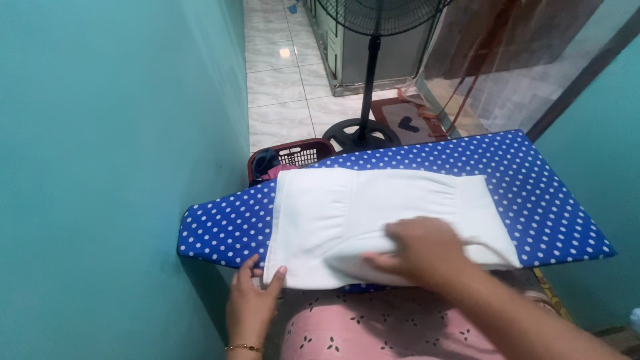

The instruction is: The person irons a pair of white pants on a blue dotted ironing board, repeatedly smoothing out wrinkles with an iron and folding the garment into a smaller square.

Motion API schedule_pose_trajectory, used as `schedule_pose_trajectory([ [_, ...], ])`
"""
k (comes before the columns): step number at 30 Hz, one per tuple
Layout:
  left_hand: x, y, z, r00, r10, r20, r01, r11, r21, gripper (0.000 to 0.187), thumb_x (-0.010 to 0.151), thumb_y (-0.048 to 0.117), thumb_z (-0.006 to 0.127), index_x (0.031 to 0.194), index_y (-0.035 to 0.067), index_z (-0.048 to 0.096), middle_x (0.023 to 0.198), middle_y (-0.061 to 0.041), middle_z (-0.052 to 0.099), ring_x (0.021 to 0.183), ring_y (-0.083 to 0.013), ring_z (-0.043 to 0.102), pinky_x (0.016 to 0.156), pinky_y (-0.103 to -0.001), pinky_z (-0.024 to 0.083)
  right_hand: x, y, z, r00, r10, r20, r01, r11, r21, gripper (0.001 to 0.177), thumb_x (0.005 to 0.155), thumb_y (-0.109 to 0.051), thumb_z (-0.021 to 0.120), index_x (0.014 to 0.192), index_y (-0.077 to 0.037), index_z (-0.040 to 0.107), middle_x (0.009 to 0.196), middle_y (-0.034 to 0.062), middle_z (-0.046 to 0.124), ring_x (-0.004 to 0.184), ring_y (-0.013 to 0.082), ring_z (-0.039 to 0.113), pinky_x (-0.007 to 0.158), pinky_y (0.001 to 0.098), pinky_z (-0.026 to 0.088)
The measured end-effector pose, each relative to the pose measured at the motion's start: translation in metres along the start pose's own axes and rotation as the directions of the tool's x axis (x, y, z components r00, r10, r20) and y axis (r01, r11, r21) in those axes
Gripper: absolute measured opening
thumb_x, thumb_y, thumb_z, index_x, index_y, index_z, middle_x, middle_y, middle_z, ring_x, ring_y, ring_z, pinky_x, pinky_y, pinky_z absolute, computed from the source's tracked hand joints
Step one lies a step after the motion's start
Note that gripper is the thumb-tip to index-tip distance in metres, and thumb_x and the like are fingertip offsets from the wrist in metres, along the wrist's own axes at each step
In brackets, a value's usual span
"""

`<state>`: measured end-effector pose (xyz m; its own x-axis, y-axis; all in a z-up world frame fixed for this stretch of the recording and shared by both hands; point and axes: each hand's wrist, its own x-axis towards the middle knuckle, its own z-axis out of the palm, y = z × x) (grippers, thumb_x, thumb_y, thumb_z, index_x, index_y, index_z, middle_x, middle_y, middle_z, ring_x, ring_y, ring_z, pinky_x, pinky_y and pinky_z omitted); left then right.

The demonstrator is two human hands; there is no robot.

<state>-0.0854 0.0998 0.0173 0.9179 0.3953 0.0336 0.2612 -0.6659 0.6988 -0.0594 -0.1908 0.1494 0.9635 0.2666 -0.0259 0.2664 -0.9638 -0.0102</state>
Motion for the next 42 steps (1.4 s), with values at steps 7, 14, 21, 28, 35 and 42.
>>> schedule_pose_trajectory([
  [7,0.002,-0.016,0.044,0.982,-0.077,0.171,0.157,0.837,-0.524,0.057,0.08,0.017,0.081,0.131,0.005,0.059,0.089,-0.01,0.076,0.071,-0.0125,0.068,0.065,-0.026,0.054,-0.025,0.063,-0.016,0.86,0.482,0.167,-0.459,0.874,-0.16,0.065,0.079,-0.077,0.059,0.112,-0.023,0.075,0.098,0.0061,0.078,0.09,0.0232,0.077,0.074,0.039,0.062],
  [14,0.013,-0.034,0.06,0.978,-0.102,0.184,0.209,0.578,-0.789,0.041,0.08,0.005,0.078,0.113,0.004,0.053,0.078,-0.005,0.068,0.053,-0.0095,0.055,0.044,-0.026,0.043,-0.006,0.036,0.001,0.958,0.256,-0.131,-0.246,0.965,0.089,0.063,0.073,-0.071,0.068,0.102,-0.017,0.078,0.089,0.01,0.078,0.086,0.0297,0.074,0.074,0.0431,0.058],
  [21,0.013,-0.043,0.047,0.989,-0.044,0.145,0.139,0.639,-0.757,0.036,0.08,0.006,0.082,0.096,0.006,0.049,0.066,-0.002,0.061,0.048,-0.0081,0.054,0.042,-0.026,0.043,0.051,-0.07,0.002,0.989,-0.103,-0.103,0.107,0.994,0.034,0.058,0.084,-0.068,0.063,0.085,-0.011,0.071,0.083,0.0109,0.072,0.077,0.0324,0.07,0.067,0.0465,0.055],
  [28,0.013,-0.039,0.044,0.996,-0.049,0.069,0.083,0.728,-0.68,0.035,0.077,0.004,0.082,0.092,0.006,0.05,0.063,-0.002,0.06,0.049,-0.0085,0.055,0.044,-0.025,0.045,0.066,-0.098,0.005,0.95,-0.227,-0.214,0.244,0.968,0.058,0.06,0.084,-0.068,0.062,0.084,-0.009,0.072,0.08,0.0115,0.072,0.076,0.0338,0.069,0.065,0.0463,0.055],
  [35,0.009,-0.044,0.041,0.99,-0.076,0.12,0.139,0.694,-0.706,0.029,0.079,0.004,0.079,0.093,0.006,0.054,0.069,0.0,0.056,0.056,-0.005,0.048,0.046,-0.025,0.046,0.076,-0.05,0.002,0.966,-0.065,-0.25,0.057,0.998,-0.039,0.061,0.087,-0.071,0.057,0.082,-0.012,0.071,0.076,0.0097,0.071,0.071,0.0288,0.071,0.062,0.0444,0.056],
  [42,0.018,-0.038,0.048,0.99,-0.087,0.115,0.143,0.701,-0.699,0.024,0.079,0.002,0.074,0.095,0.006,0.057,0.069,0.001,0.058,0.053,-0.0065,0.05,0.046,-0.025,0.043,0.104,-0.034,-0.006,0.967,0.053,-0.25,-0.051,0.999,0.015,0.062,0.084,-0.073,0.06,0.086,-0.012,0.072,0.076,0.0112,0.072,0.074,0.0329,0.071,0.066,0.0466,0.056],
])
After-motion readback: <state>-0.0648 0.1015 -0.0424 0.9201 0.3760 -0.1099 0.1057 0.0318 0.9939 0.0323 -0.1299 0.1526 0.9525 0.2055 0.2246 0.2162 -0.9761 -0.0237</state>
